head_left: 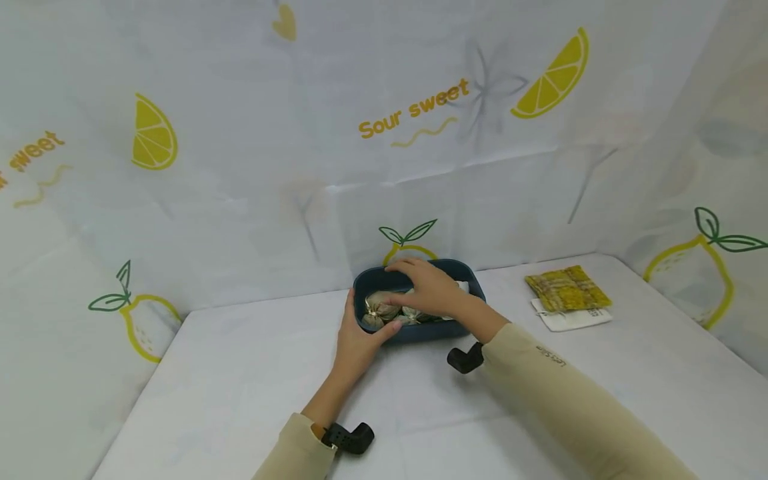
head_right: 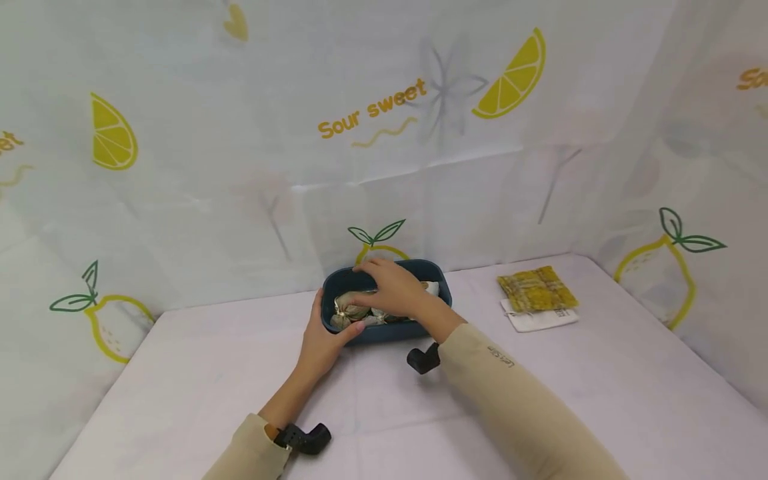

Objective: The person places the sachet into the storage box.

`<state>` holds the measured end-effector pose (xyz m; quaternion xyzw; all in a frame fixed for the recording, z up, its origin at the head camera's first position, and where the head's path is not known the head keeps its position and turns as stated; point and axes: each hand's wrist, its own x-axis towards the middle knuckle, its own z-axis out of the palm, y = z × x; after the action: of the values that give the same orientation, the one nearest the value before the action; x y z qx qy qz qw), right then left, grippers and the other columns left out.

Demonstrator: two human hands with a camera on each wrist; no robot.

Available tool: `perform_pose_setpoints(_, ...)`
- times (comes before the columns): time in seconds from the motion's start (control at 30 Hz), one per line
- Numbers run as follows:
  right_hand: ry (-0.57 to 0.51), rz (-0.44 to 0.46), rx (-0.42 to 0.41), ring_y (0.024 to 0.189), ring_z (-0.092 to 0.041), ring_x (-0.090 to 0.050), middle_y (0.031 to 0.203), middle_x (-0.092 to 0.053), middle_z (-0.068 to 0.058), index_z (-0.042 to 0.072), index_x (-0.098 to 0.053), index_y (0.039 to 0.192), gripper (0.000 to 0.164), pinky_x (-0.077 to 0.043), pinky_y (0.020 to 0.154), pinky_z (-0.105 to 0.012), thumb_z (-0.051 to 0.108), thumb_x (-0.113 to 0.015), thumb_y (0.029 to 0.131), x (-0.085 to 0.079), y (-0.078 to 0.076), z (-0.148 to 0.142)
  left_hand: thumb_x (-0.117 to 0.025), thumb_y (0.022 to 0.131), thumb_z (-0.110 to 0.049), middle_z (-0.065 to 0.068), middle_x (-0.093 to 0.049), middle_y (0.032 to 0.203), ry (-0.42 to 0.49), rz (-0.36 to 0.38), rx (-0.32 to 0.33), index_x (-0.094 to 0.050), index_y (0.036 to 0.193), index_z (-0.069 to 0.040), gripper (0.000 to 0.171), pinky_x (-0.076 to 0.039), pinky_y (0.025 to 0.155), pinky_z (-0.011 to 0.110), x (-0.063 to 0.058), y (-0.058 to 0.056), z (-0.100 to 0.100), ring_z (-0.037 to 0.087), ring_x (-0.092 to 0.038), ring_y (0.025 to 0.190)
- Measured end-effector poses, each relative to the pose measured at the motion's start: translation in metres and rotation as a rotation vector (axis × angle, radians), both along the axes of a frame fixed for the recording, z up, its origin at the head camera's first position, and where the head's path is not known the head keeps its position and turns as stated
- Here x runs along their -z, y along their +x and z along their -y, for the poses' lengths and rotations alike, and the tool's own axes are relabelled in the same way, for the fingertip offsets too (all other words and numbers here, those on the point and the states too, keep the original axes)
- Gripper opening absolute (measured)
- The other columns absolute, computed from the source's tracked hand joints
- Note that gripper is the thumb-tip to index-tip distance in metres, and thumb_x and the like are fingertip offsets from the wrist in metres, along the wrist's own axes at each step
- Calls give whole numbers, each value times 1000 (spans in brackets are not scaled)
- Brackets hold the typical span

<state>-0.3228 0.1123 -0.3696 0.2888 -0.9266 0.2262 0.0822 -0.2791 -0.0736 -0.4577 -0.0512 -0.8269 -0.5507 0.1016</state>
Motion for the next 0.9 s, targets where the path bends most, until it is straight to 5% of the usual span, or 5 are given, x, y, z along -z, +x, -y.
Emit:
perform_pose_setpoints(0.23, -144, 1, 74, 140, -30, -34, 154, -33, -5, 22, -31, 150, 89, -37, 106, -56, 66, -61, 80, -19, 13, -37, -78, 70, -56, 4, -20, 159, -9, 5, -15, -10, 155, -23, 114, -26, 113, 56, 0, -3, 0, 28, -23, 146)
perform_pose_setpoints(0.43, -174, -91, 127, 138, -30, -36, 151, -36, -5, 25, -34, 148, 81, -38, 104, -57, 57, -67, 81, -31, 26, -70, -78, 70, -58, 3, -20, 159, -21, 10, -23, -11, 155, -22, 114, -27, 113, 55, -1, -3, -1, 28, -23, 146)
perform_pose_setpoints(0.7, -248, -181, 272, 135, -35, -36, 149, -39, -11, 19, -36, 147, 81, -36, 101, -61, 42, -75, 81, -12, 45, -119, -79, 71, -55, 3, -20, 160, -22, 8, -17, -10, 155, -24, 113, -27, 113, 55, -1, -2, -3, 29, -23, 146)
perform_pose_setpoints(0.9, -318, -210, 372, 130, -39, -40, 144, -41, -16, 13, -39, 145, 77, -38, 96, -61, 41, -74, 82, 2, 42, -145, -78, 70, -56, 3, -21, 159, -33, 13, -25, -10, 155, -25, 112, -27, 113, 56, 0, -1, -1, 29, -23, 145)
